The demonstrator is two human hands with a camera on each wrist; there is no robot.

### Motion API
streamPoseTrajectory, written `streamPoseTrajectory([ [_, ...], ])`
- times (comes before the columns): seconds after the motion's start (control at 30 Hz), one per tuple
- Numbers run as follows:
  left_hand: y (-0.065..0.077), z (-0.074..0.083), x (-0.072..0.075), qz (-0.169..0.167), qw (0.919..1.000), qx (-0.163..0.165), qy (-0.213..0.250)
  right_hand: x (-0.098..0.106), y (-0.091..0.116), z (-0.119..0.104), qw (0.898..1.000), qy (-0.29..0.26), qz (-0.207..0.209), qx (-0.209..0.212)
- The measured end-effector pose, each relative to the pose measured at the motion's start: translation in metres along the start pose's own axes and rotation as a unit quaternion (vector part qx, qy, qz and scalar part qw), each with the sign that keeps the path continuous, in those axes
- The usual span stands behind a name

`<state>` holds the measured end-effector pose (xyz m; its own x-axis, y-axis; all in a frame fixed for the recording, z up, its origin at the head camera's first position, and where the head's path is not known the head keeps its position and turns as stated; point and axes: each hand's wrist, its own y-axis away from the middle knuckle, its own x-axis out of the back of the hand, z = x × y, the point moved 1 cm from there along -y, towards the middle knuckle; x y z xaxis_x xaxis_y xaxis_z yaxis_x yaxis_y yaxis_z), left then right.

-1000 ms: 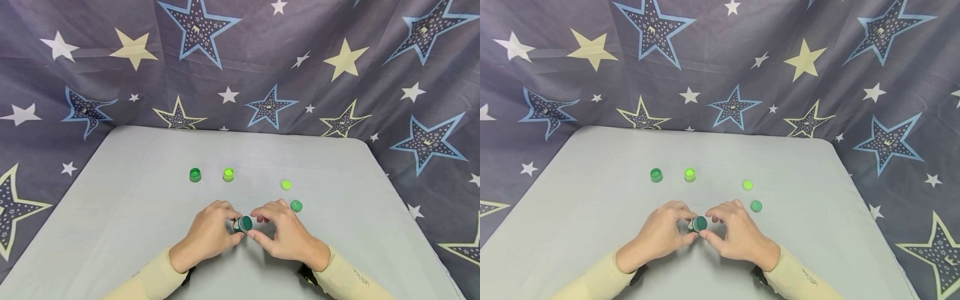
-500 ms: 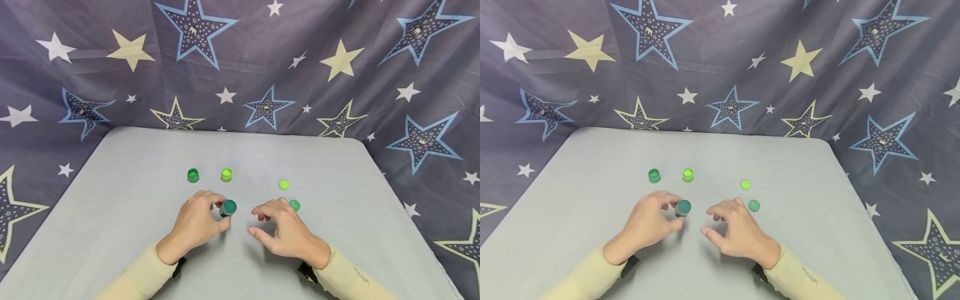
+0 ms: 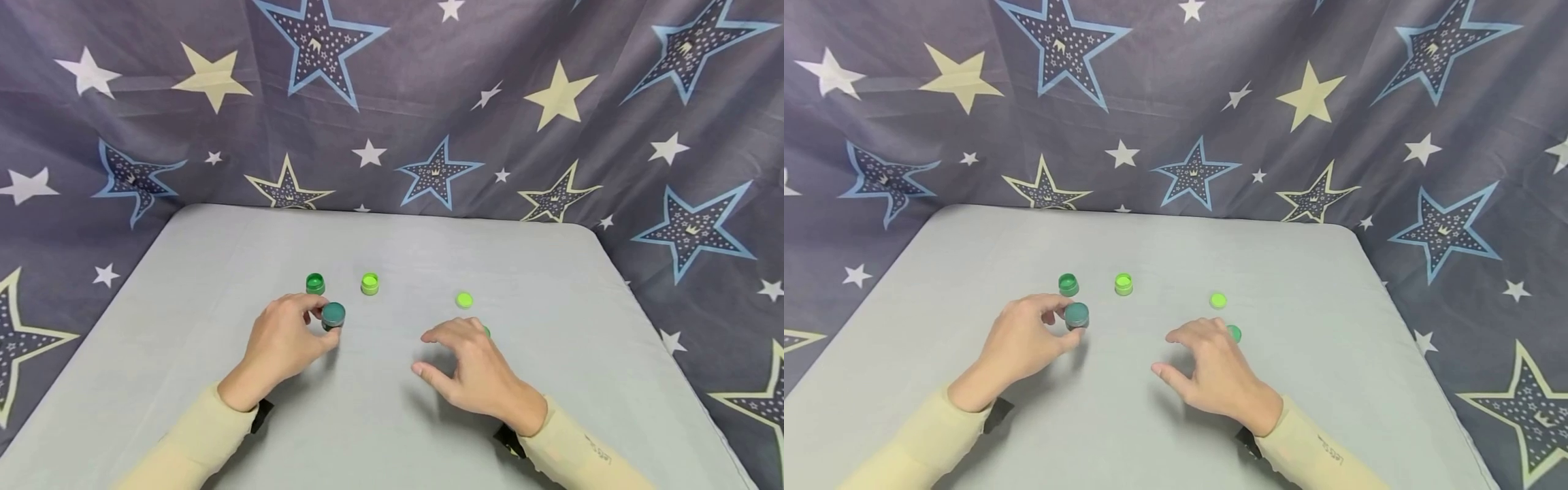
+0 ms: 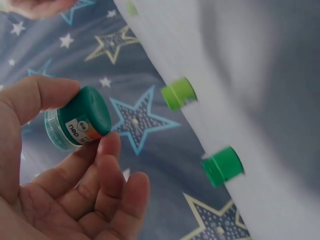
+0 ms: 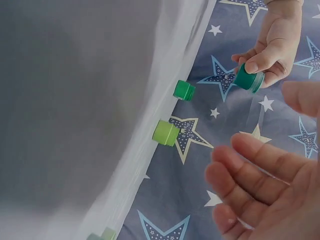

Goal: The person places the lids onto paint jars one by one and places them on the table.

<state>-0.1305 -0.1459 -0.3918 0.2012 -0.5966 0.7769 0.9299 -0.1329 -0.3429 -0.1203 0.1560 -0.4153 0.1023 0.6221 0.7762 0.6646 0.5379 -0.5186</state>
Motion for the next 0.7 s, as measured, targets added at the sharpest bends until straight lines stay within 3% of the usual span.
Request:
streamPoseTrajectory([
  [0.37, -0.008, -0.032, 0.018, -0.006, 0.9979, 0.059, -0.028, 0.006, 0.008, 0.009, 0.999, 0.052, 0.000, -0.010],
  [0.7, -0.020, -0.059, 0.034, -0.014, 0.9939, 0.095, -0.054, 0.010, 0.014, 0.011, 0.998, 0.063, 0.008, -0.016],
])
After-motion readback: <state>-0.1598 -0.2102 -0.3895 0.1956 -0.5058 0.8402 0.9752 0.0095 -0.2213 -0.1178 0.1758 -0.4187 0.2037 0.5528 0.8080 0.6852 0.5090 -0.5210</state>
